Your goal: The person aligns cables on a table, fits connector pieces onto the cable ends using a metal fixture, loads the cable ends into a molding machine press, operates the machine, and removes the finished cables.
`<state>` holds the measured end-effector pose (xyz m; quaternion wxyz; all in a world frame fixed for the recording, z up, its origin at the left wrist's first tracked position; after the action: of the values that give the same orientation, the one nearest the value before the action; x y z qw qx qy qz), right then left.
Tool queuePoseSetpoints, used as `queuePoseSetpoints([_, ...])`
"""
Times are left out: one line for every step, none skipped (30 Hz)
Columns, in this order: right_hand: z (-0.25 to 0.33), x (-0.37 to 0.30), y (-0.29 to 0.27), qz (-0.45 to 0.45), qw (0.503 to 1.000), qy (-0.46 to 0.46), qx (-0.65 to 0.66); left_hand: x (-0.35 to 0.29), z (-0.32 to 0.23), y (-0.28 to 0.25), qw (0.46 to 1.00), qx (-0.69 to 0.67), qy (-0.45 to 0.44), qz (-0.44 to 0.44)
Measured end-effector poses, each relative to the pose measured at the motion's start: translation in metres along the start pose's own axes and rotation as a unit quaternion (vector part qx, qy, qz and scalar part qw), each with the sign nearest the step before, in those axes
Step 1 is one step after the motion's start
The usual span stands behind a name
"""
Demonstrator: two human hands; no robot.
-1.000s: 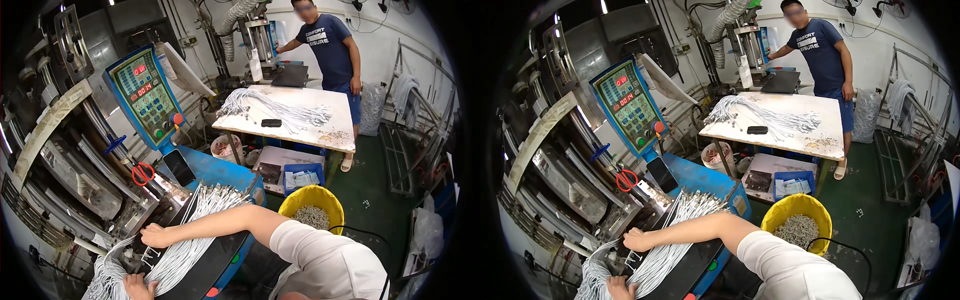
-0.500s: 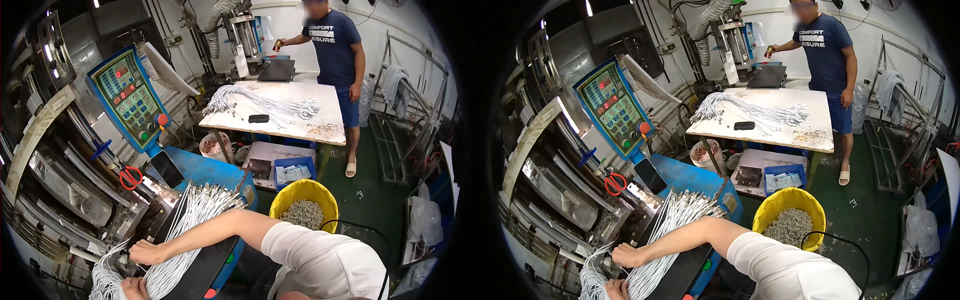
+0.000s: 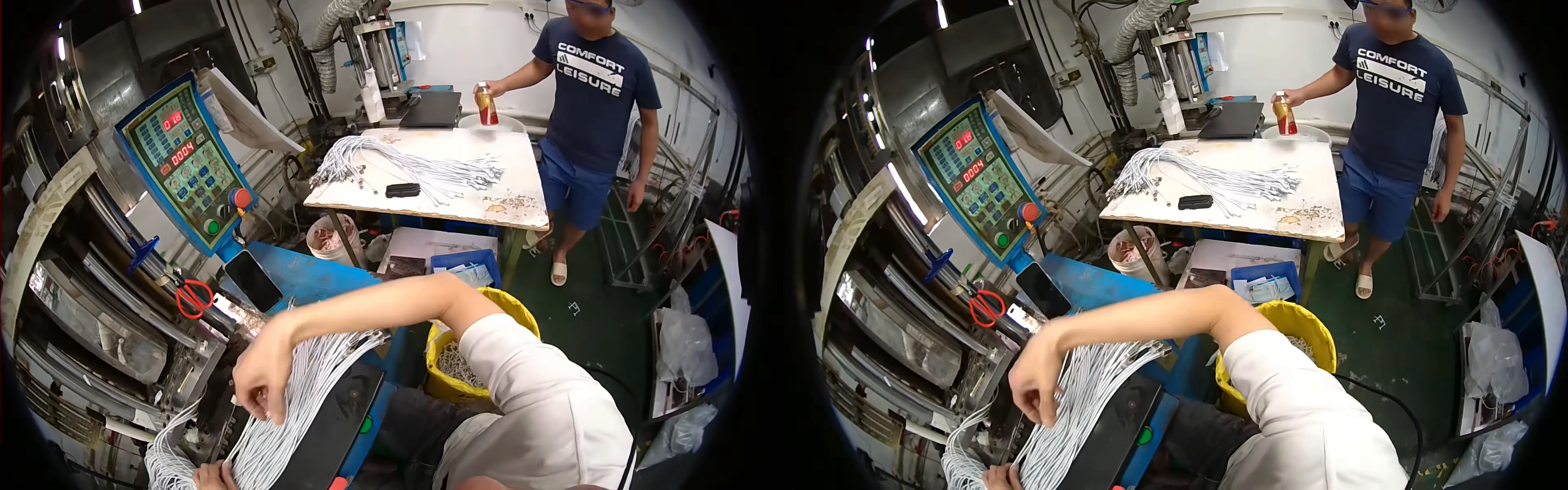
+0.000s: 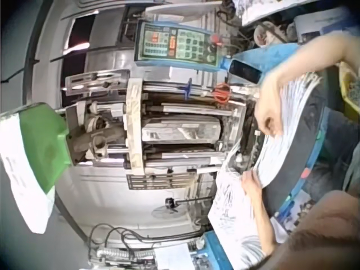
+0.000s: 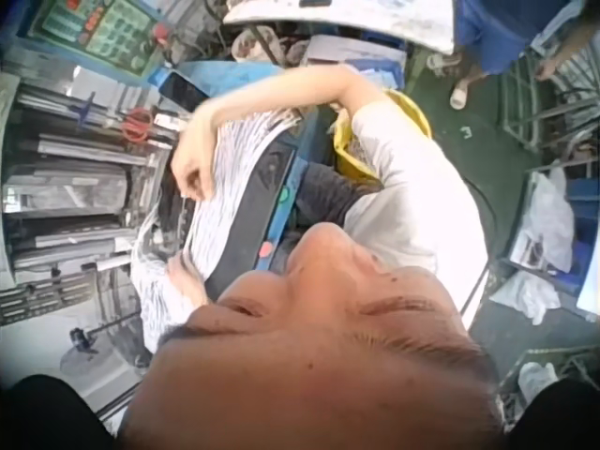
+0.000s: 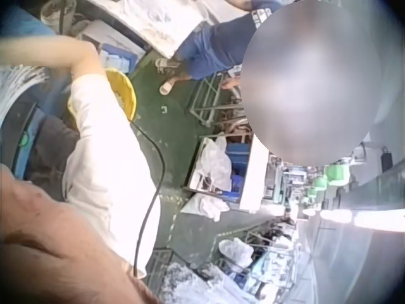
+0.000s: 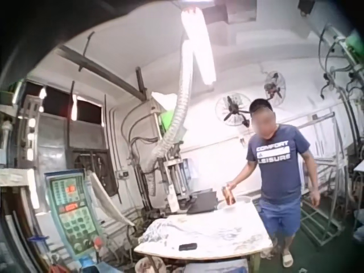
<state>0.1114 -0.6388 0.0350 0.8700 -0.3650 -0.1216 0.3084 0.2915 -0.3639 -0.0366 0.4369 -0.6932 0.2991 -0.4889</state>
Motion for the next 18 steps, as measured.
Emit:
queuePoseSetpoints([-0.014,0.025,0.011,-0.108,0.99,-0.025,-0.088,0.004,-0.003,0.0,1.0,0.008,-0.004,0.014])
queuePoseSetpoints([-0.031,0.051,0.027,-0.182,0.958,-0.028,-0.219,0.004,-0.003,0.001,0.999,0.018,-0.013,0.028])
queuePoseSetpoints([-0.04,0.071,0.044,-0.255,0.902,-0.022,-0.346,0.006,-0.005,0.002,0.999,0.02,-0.009,0.03])
queuePoseSetpoints([-0.047,0.089,0.058,-0.328,0.87,-0.058,-0.364,0.007,-0.005,0.003,1.0,-0.013,-0.021,0.007])
queuePoseSetpoints([-0.052,0.107,0.068,-0.398,0.831,-0.095,-0.377,0.005,-0.001,0.005,0.998,-0.045,-0.038,-0.014])
queuePoseSetpoints([-0.06,0.123,0.073,-0.401,0.83,-0.093,-0.376,0.004,0.0,0.006,0.995,-0.078,-0.052,-0.036])
queuePoseSetpoints([-0.069,0.141,0.078,-0.374,0.84,-0.065,-0.387,0.003,0.0,0.008,0.995,-0.079,-0.048,-0.033])
queuePoseSetpoints([-0.079,0.155,0.081,-0.344,0.851,-0.037,-0.396,-0.003,0.004,0.009,0.993,-0.095,-0.06,-0.046])
queuePoseSetpoints([-0.083,0.159,0.081,-0.315,0.858,-0.008,-0.406,-0.007,0.007,0.007,0.99,-0.111,-0.069,-0.059])
queuePoseSetpoints([-0.087,0.154,0.08,-0.317,0.857,-0.001,-0.407,-0.008,0.009,0.005,0.986,-0.128,-0.078,-0.073])
queuePoseSetpoints([-0.089,0.145,0.077,-0.282,0.868,0.035,-0.407,-0.007,0.008,0.003,0.986,-0.133,-0.075,-0.072])
queuePoseSetpoints([-0.091,0.133,0.075,-0.246,0.877,0.071,-0.407,-0.007,0.008,0.0,0.988,-0.118,-0.082,-0.059])
queuePoseSetpoints([-0.091,0.121,0.072,-0.211,0.883,0.109,-0.405,-0.006,0.006,-0.002,0.99,-0.102,-0.087,-0.045])
queuePoseSetpoints([-0.093,0.109,0.069,-0.209,0.882,0.115,-0.407,-0.005,0.005,-0.003,0.992,-0.086,-0.092,-0.031])
queuePoseSetpoints([-0.097,0.095,0.066,-0.22,0.886,0.122,-0.389,-0.004,0.004,-0.002,0.991,-0.092,-0.089,-0.032])
queuePoseSetpoints([-0.101,0.083,0.062,-0.232,0.89,0.127,-0.372,-0.005,0.006,-0.002,0.993,-0.081,-0.085,-0.026])
queuePoseSetpoints([-0.103,0.072,0.06,-0.245,0.892,0.132,-0.355,-0.005,0.008,-0.002,0.994,-0.069,-0.081,-0.021])
queuePoseSetpoints([-0.105,0.064,0.061,-0.243,0.892,0.136,-0.356,-0.006,0.007,0.0,0.995,-0.058,-0.081,-0.014])
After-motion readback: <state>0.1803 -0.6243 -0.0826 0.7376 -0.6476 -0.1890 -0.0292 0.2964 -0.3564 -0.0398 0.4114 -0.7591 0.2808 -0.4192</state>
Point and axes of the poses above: each hand's wrist, its own x-axis towards the middle knuckle, its own y-axis out of the palm, z = x × y, the point moved 4 cm from there along x, towards the middle knuckle, and after that the axes turned 2 degrees about -y, right-handed, at the moved point
